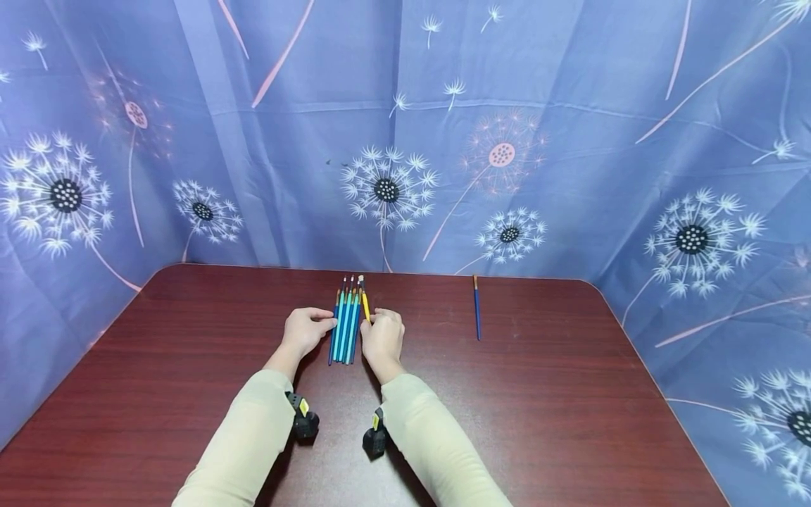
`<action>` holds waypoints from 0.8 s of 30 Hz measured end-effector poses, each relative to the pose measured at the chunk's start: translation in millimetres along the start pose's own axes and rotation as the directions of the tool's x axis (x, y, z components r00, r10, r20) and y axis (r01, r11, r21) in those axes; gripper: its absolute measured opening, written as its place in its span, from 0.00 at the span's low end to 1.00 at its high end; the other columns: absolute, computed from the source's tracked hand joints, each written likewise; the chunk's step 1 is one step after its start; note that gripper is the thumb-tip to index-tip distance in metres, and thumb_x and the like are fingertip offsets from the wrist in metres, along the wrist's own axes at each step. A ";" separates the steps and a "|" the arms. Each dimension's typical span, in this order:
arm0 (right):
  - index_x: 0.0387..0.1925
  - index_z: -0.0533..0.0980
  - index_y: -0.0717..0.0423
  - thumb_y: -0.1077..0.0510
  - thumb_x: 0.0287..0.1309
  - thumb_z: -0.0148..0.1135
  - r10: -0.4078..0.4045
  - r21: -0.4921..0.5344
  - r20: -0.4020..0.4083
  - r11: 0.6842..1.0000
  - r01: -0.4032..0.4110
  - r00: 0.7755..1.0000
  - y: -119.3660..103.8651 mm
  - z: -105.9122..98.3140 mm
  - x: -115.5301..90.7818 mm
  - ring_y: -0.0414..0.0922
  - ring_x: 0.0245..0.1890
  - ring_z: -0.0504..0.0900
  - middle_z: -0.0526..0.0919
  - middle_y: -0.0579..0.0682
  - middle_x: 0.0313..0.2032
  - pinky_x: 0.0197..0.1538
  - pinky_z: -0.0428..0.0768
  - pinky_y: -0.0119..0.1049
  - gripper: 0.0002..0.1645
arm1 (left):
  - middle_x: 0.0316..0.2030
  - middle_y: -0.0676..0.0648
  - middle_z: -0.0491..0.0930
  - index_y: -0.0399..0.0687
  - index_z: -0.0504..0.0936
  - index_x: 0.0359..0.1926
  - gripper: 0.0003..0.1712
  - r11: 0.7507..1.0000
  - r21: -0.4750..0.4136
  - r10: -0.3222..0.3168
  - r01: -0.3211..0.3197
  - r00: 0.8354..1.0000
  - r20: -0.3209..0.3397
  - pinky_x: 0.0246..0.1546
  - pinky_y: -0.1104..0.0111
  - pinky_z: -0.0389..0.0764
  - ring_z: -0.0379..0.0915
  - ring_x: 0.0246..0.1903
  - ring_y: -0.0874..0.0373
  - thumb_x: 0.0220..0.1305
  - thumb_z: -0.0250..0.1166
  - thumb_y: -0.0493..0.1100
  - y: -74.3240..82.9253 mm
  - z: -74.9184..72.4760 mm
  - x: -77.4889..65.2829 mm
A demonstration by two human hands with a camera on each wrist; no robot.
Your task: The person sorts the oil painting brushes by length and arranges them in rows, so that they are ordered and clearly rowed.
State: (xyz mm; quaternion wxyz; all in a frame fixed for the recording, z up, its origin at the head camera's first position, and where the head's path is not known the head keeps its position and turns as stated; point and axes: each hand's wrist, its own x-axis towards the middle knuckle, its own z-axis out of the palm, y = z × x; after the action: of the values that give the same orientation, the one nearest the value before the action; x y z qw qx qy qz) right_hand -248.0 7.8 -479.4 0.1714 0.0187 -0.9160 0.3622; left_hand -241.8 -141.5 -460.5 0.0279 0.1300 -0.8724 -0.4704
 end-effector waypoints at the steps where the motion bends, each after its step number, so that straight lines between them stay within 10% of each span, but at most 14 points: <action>1: 0.34 0.85 0.63 0.61 0.53 0.62 -0.003 -0.002 -0.012 1.000 0.003 1.000 -0.1 -0.4 -0.2 0.49 0.50 0.78 0.86 0.50 0.44 0.55 0.75 0.42 0.10 | 0.39 0.42 0.86 0.44 0.87 0.42 0.13 1.000 0.000 0.000 0.000 1.000 -0.001 0.44 0.58 0.80 0.80 0.41 0.50 0.57 0.67 0.45 -0.3 0.6 0.1; 24: 0.32 0.86 0.60 0.61 0.52 0.62 0.138 0.167 -0.050 0.978 -0.128 0.989 0.2 -12.0 4.0 0.50 0.46 0.82 0.86 0.51 0.39 0.52 0.79 0.42 0.09 | 0.41 0.42 0.85 0.45 0.86 0.43 0.14 1.000 -0.011 -0.007 0.007 1.000 0.013 0.49 0.57 0.78 0.79 0.45 0.49 0.57 0.67 0.45 -0.1 -0.1 0.0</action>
State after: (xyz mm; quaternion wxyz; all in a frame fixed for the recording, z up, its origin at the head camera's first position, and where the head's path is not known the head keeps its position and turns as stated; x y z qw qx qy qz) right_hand -248.2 16.4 -470.0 0.1726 -0.0397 -0.8768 0.4470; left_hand -241.8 -141.6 -460.6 0.0215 0.1297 -0.8694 -0.4763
